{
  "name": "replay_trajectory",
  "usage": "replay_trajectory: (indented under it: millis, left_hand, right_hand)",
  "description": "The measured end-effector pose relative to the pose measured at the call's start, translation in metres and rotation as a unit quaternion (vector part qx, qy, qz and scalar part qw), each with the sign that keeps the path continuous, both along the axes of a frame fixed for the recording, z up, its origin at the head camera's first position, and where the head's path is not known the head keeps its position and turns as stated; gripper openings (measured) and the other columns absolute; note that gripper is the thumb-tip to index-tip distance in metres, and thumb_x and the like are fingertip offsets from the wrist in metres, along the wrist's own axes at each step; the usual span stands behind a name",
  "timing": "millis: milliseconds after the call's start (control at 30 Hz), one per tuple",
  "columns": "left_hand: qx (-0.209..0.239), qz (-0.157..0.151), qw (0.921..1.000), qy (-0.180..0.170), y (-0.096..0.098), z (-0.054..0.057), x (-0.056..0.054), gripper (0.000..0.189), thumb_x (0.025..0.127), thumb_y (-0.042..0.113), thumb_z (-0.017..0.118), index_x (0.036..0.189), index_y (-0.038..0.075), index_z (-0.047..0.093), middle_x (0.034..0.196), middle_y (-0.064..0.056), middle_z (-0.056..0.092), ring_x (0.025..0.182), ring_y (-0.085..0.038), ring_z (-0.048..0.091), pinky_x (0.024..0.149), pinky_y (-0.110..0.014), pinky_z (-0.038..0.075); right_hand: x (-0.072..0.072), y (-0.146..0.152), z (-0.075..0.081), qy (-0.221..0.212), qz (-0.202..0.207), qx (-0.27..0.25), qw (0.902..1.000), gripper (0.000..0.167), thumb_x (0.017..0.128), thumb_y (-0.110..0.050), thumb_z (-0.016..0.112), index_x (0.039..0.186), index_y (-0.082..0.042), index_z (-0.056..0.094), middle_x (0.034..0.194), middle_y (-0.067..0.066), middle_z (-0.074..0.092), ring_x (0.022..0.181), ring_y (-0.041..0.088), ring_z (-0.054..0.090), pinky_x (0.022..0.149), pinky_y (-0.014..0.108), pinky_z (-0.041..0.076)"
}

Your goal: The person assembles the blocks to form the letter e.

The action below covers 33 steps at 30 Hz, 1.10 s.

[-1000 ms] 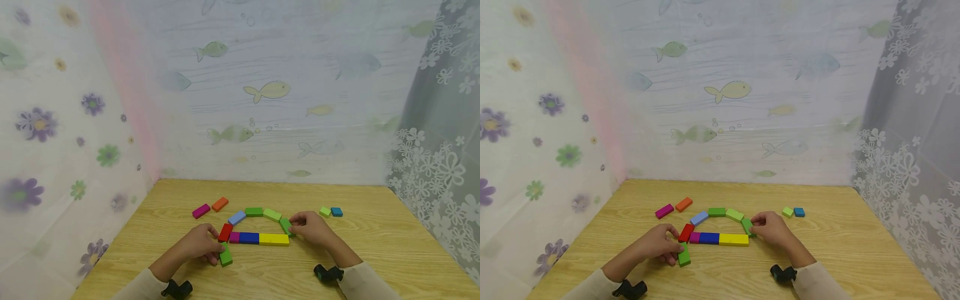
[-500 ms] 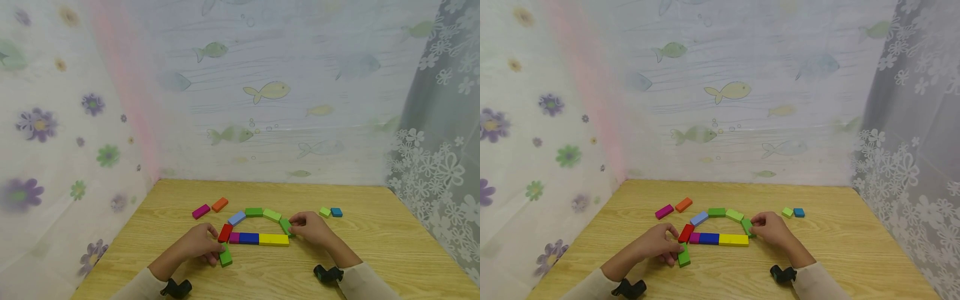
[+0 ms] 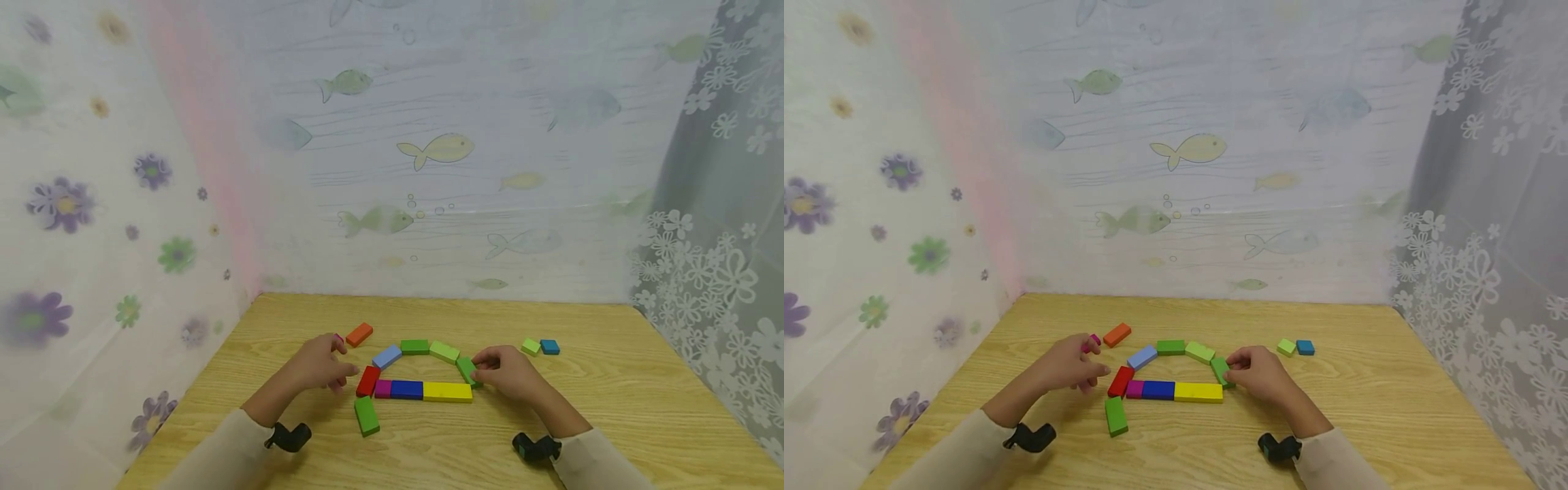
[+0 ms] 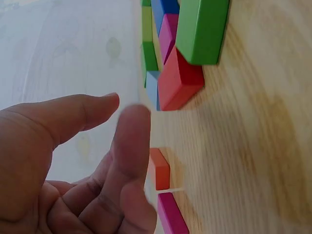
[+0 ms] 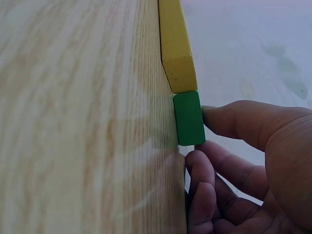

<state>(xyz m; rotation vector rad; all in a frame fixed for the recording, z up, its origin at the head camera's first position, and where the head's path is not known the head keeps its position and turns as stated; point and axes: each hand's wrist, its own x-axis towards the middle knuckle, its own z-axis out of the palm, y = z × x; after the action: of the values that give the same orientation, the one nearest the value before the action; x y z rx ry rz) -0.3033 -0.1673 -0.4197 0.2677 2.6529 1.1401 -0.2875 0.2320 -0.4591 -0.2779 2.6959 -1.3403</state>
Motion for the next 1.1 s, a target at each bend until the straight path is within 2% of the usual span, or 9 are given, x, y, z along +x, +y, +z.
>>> replay_trajectory:
  millis: [133, 300, 400, 500, 600, 733, 867, 1100]
  left_hand:
    - [-0.050, 0.012, 0.9974, 0.050, 0.001, -0.003, -0.017, 0.056, 0.087, 0.033, 0.084, 0.126, 0.000, 0.060, 0.077, -0.004, 0.066, 0.063, -0.019, 0.068, 0.066, -0.032, 0.051]
    - [-0.126, 0.016, 0.9852, 0.115, 0.006, -0.007, -0.037, 0.047, 0.086, 0.034, 0.085, 0.120, 0.004, 0.070, 0.085, -0.001, 0.063, 0.070, -0.017, 0.056, 0.064, -0.032, 0.049]
    - [-0.159, 0.017, 0.9768, 0.143, 0.009, -0.009, -0.046, 0.046, 0.087, 0.033, 0.084, 0.121, 0.004, 0.072, 0.095, -0.005, 0.069, 0.079, -0.019, 0.061, 0.071, -0.036, 0.054]
    - [-0.183, 0.021, 0.9694, 0.162, 0.012, -0.010, -0.054, 0.052, 0.087, 0.035, 0.084, 0.126, 0.004, 0.071, 0.113, -0.008, 0.072, 0.096, -0.023, 0.066, 0.083, -0.043, 0.057]
    - [-0.187, 0.025, 0.9683, 0.163, 0.015, -0.012, -0.061, 0.058, 0.087, 0.037, 0.084, 0.132, 0.004, 0.068, 0.125, -0.011, 0.071, 0.111, -0.029, 0.067, 0.093, -0.047, 0.057]
    - [-0.177, 0.026, 0.9712, 0.158, 0.017, -0.015, -0.069, 0.060, 0.088, 0.039, 0.083, 0.136, 0.006, 0.067, 0.127, -0.010, 0.071, 0.116, -0.031, 0.066, 0.096, -0.049, 0.055]
    - [-0.174, 0.029, 0.9715, 0.158, 0.020, -0.019, -0.075, 0.058, 0.087, 0.040, 0.083, 0.132, 0.006, 0.069, 0.123, -0.009, 0.072, 0.113, -0.030, 0.066, 0.097, -0.050, 0.053]
    - [-0.179, 0.040, 0.9708, 0.154, 0.024, -0.025, -0.080, 0.052, 0.085, 0.041, 0.084, 0.121, 0.005, 0.073, 0.112, -0.007, 0.074, 0.096, -0.024, 0.064, 0.093, -0.049, 0.049]
  right_hand:
    - [0.000, 0.000, 0.000, 0.002, 0.000, 0.001, 1.0000, 0.032, 0.092, -0.020, 0.078, 0.118, -0.003, 0.072, 0.102, 0.006, 0.068, 0.091, 0.018, 0.061, 0.073, 0.031, 0.052]
    - [0.000, 0.000, -0.001, 0.001, 0.001, 0.001, 1.0000, 0.032, 0.093, -0.021, 0.078, 0.118, -0.003, 0.072, 0.103, 0.006, 0.068, 0.092, 0.018, 0.061, 0.074, 0.031, 0.052]
    - [0.000, 0.000, -0.001, -0.002, -0.001, -0.001, 1.0000, 0.031, 0.093, -0.021, 0.078, 0.117, -0.004, 0.072, 0.103, 0.006, 0.068, 0.092, 0.018, 0.061, 0.074, 0.030, 0.052]
    - [0.000, 0.000, -0.001, -0.001, 0.001, -0.003, 1.0000, 0.031, 0.093, -0.021, 0.077, 0.118, -0.003, 0.072, 0.103, 0.006, 0.068, 0.092, 0.018, 0.061, 0.074, 0.029, 0.052]
    - [0.001, 0.000, 0.000, 0.000, 0.000, -0.005, 1.0000, 0.031, 0.092, -0.020, 0.078, 0.117, -0.003, 0.072, 0.102, 0.006, 0.068, 0.091, 0.018, 0.061, 0.074, 0.030, 0.052]
    - [0.003, 0.000, 0.002, 0.000, -0.002, -0.006, 1.0000, 0.031, 0.092, -0.019, 0.078, 0.117, -0.002, 0.072, 0.102, 0.006, 0.068, 0.091, 0.019, 0.061, 0.074, 0.032, 0.052]
    - [0.004, -0.001, 0.003, 0.001, -0.003, -0.006, 1.0000, 0.031, 0.092, -0.018, 0.078, 0.118, -0.002, 0.071, 0.103, 0.006, 0.068, 0.091, 0.019, 0.061, 0.074, 0.032, 0.052]
    - [0.003, -0.001, 0.003, 0.003, -0.003, -0.005, 1.0000, 0.031, 0.092, -0.018, 0.078, 0.117, -0.002, 0.072, 0.102, 0.006, 0.068, 0.091, 0.019, 0.061, 0.074, 0.032, 0.052]
